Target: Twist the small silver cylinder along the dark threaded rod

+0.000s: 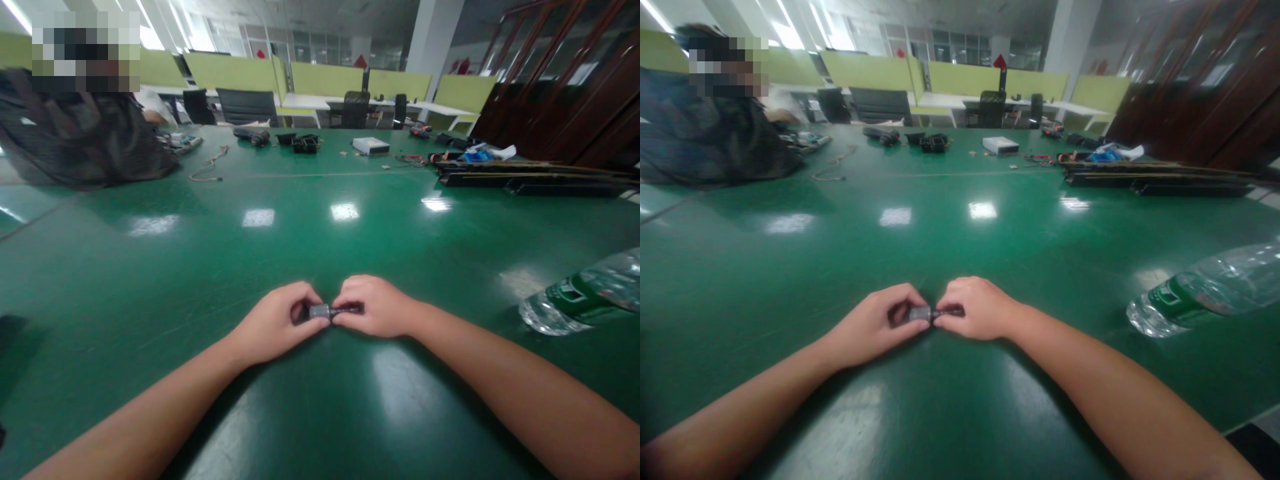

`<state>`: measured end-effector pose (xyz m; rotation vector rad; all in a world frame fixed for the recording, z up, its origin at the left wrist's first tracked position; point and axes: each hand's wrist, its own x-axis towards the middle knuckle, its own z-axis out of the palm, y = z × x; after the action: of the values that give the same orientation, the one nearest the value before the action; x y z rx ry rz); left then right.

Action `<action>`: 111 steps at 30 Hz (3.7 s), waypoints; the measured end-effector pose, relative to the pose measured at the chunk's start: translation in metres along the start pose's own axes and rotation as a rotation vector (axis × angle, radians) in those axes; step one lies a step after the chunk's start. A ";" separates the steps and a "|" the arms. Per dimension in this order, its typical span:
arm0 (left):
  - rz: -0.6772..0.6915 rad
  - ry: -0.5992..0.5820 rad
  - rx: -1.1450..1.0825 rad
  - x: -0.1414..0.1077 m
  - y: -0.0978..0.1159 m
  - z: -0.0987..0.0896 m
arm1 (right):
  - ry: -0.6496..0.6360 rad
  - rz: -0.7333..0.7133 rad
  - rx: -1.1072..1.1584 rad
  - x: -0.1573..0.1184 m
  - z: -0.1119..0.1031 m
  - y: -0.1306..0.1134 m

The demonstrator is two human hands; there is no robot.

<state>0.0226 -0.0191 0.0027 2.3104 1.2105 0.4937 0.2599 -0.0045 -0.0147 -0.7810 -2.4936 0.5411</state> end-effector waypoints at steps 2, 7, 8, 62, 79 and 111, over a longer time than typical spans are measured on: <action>0.001 0.000 0.008 0.000 0.001 0.000 | 0.011 -0.005 -0.001 0.000 0.001 0.000; -0.002 -0.010 0.020 0.000 0.001 0.000 | 0.026 -0.034 -0.009 0.001 0.001 0.000; -0.002 -0.012 0.021 0.000 0.001 0.000 | 0.027 -0.042 -0.013 0.001 0.001 0.000; 0.000 -0.016 0.004 0.000 0.000 0.000 | -0.097 0.164 0.154 -0.006 -0.018 0.023; -0.001 -0.023 0.050 0.001 -0.002 0.001 | 0.076 -0.042 0.050 0.002 0.004 0.004; -0.001 -0.012 0.044 0.000 -0.002 0.001 | 0.035 -0.057 -0.035 0.001 0.001 0.003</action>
<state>0.0221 -0.0180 0.0012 2.3467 1.2280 0.4561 0.2599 -0.0014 -0.0169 -0.7235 -2.4909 0.4608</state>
